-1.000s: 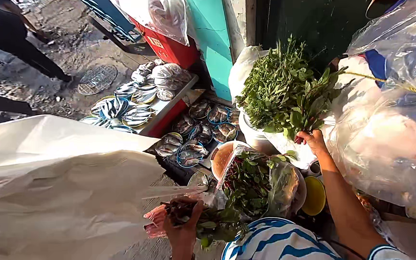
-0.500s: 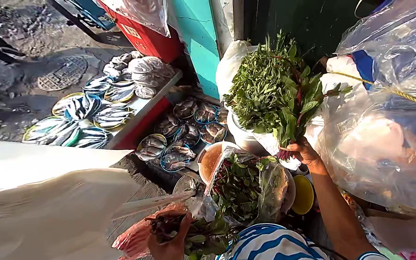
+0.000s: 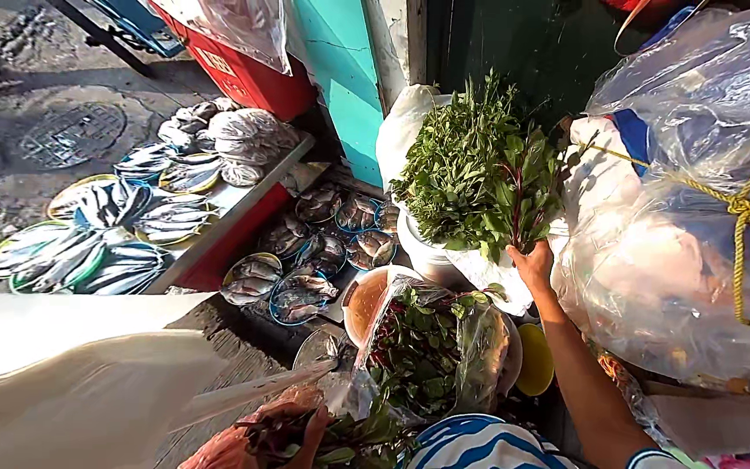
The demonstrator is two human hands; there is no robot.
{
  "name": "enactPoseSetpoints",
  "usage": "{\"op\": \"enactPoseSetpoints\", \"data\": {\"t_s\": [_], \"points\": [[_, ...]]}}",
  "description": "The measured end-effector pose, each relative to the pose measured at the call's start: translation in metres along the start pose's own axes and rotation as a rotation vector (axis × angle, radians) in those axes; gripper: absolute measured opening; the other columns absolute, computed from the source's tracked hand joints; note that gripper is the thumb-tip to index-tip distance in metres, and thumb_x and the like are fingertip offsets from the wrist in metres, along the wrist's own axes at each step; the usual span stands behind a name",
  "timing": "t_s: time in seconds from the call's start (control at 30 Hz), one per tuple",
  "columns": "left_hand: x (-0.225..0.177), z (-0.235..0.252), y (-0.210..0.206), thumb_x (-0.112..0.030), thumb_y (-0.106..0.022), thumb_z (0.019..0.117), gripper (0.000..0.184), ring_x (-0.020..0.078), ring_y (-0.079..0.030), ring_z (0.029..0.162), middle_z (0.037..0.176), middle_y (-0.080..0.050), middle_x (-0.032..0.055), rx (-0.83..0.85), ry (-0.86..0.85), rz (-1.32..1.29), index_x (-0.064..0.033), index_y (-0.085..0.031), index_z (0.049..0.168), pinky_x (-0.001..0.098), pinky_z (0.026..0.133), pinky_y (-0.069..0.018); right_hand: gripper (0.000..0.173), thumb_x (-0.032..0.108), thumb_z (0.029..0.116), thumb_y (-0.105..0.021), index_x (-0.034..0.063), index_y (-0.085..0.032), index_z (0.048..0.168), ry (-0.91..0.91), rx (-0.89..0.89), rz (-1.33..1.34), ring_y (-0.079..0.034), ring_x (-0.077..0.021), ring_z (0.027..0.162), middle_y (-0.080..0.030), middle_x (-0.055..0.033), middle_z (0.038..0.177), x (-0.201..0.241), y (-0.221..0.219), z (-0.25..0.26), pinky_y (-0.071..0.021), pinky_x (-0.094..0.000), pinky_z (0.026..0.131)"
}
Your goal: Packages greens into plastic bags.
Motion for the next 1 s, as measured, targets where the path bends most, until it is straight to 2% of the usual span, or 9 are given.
{"op": "enactPoseSetpoints", "data": {"t_s": [0.07, 0.23, 0.4, 0.47, 0.67, 0.77, 0.9, 0.97, 1.0], "points": [[0.013, -0.004, 0.010, -0.004, -0.086, 0.0720, 0.048, 0.0088, -0.073, 0.083, 0.095, -0.073, -0.0061, -0.022, -0.009, -0.005, -0.0083, -0.058, 0.111, 0.0290, 0.075, -0.0637, 0.068, 0.021, 0.0847, -0.082, -0.0133, -0.052, 0.135, 0.005, -0.064, -0.093, -0.061, -0.0436, 0.122, -0.058, -0.0328, 0.133, -0.005, 0.001, 0.003, -0.0469, -0.0555, 0.106], [0.011, -0.006, 0.016, -0.002, -0.083, 0.0757, 0.045, 0.0099, -0.072, 0.089, 0.097, -0.073, -0.0044, -0.030, -0.009, 0.045, -0.0051, -0.057, 0.113, 0.0326, 0.081, -0.0620, 0.061, 0.020, 0.0886, -0.077, -0.0153, -0.054, 0.133, 0.115, -0.206, -0.191, -0.066, -0.0468, 0.111, -0.059, -0.0360, 0.131, -0.004, 0.001, 0.006, -0.0543, -0.0553, 0.093], [0.012, -0.007, 0.018, -0.005, -0.085, 0.0759, 0.047, 0.0095, -0.071, 0.090, 0.099, -0.073, -0.0033, -0.038, -0.020, 0.073, -0.0033, -0.058, 0.114, 0.0310, 0.082, -0.0615, 0.063, 0.025, 0.0951, -0.071, -0.0123, -0.049, 0.141, -0.114, -0.034, -0.216, -0.056, -0.0437, 0.130, -0.051, -0.0332, 0.143, -0.030, -0.017, 0.037, -0.0453, -0.0533, 0.109], [0.013, -0.007, 0.017, -0.008, -0.085, 0.0762, 0.048, 0.0098, -0.071, 0.091, 0.099, -0.072, -0.0034, -0.027, -0.027, 0.072, -0.0045, -0.057, 0.114, 0.0305, 0.082, -0.0613, 0.062, 0.029, 0.0953, -0.072, -0.0107, -0.052, 0.139, -0.243, 0.082, -0.207, -0.054, -0.0431, 0.132, -0.055, -0.0319, 0.140, -0.050, -0.030, 0.050, -0.0424, -0.0552, 0.111], [-0.006, -0.002, 0.004, -0.007, -0.081, 0.0781, 0.042, 0.0013, -0.070, 0.086, 0.095, -0.071, -0.0143, -0.051, -0.024, 0.055, -0.0159, -0.058, 0.112, 0.0221, 0.078, -0.0611, 0.064, 0.032, 0.0931, -0.077, -0.0109, -0.053, 0.135, -0.343, 0.190, -0.023, -0.068, -0.0407, 0.102, -0.063, -0.0320, 0.122, -0.081, -0.048, 0.051, -0.0549, -0.0540, 0.092], [-0.011, -0.003, 0.005, -0.007, -0.080, 0.0759, 0.039, -0.0006, -0.069, 0.085, 0.092, -0.070, -0.0144, -0.123, -0.021, 0.085, -0.0120, -0.059, 0.109, 0.0197, 0.078, -0.0602, 0.068, 0.026, 0.0917, -0.077, -0.0136, -0.048, 0.139, -0.341, 0.095, 0.009, -0.060, -0.0443, 0.121, -0.056, -0.0349, 0.133, -0.080, -0.029, 0.030, -0.0473, -0.0559, 0.105], [-0.008, -0.005, 0.010, -0.005, -0.078, 0.0761, 0.037, -0.0010, -0.069, 0.083, 0.090, -0.070, -0.0138, -0.166, 0.004, 0.101, -0.0096, -0.058, 0.108, 0.0196, 0.076, -0.0601, 0.041, 0.005, 0.0976, -0.059, -0.0120, -0.056, 0.134, -0.026, 0.193, -0.137, -0.062, -0.0425, 0.119, -0.061, -0.0328, 0.128, -0.036, -0.042, -0.026, -0.0478, -0.0514, 0.105], [-0.007, -0.003, 0.008, -0.004, -0.077, 0.0768, 0.035, 0.0011, -0.070, 0.079, 0.088, -0.070, -0.0128, -0.156, 0.020, 0.073, -0.0105, -0.059, 0.106, 0.0210, 0.072, -0.0611, 0.031, 0.002, 0.0973, -0.056, -0.0070, -0.067, 0.125, 0.173, 0.478, -0.266, -0.063, -0.0410, 0.118, -0.064, -0.0288, 0.126, -0.024, -0.094, -0.057, -0.0484, -0.0531, 0.105], [-0.006, -0.001, 0.005, -0.004, -0.077, 0.0782, 0.034, 0.0026, -0.070, 0.076, 0.086, -0.071, -0.0119, -0.141, 0.032, 0.056, -0.0105, -0.058, 0.106, 0.0221, 0.070, -0.0617, 0.032, 0.004, 0.0985, -0.056, -0.0023, -0.068, 0.128, 0.224, 0.649, -0.376, -0.062, -0.0407, 0.120, -0.062, -0.0259, 0.131, -0.026, -0.123, -0.072, -0.0478, -0.0542, 0.105]]}}
Point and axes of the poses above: each hand's wrist, its own z-axis towards the middle knuckle, its own y-axis out of the back of the hand, x = y × z, the point moved 9 cm from there along z, towards the middle knuckle
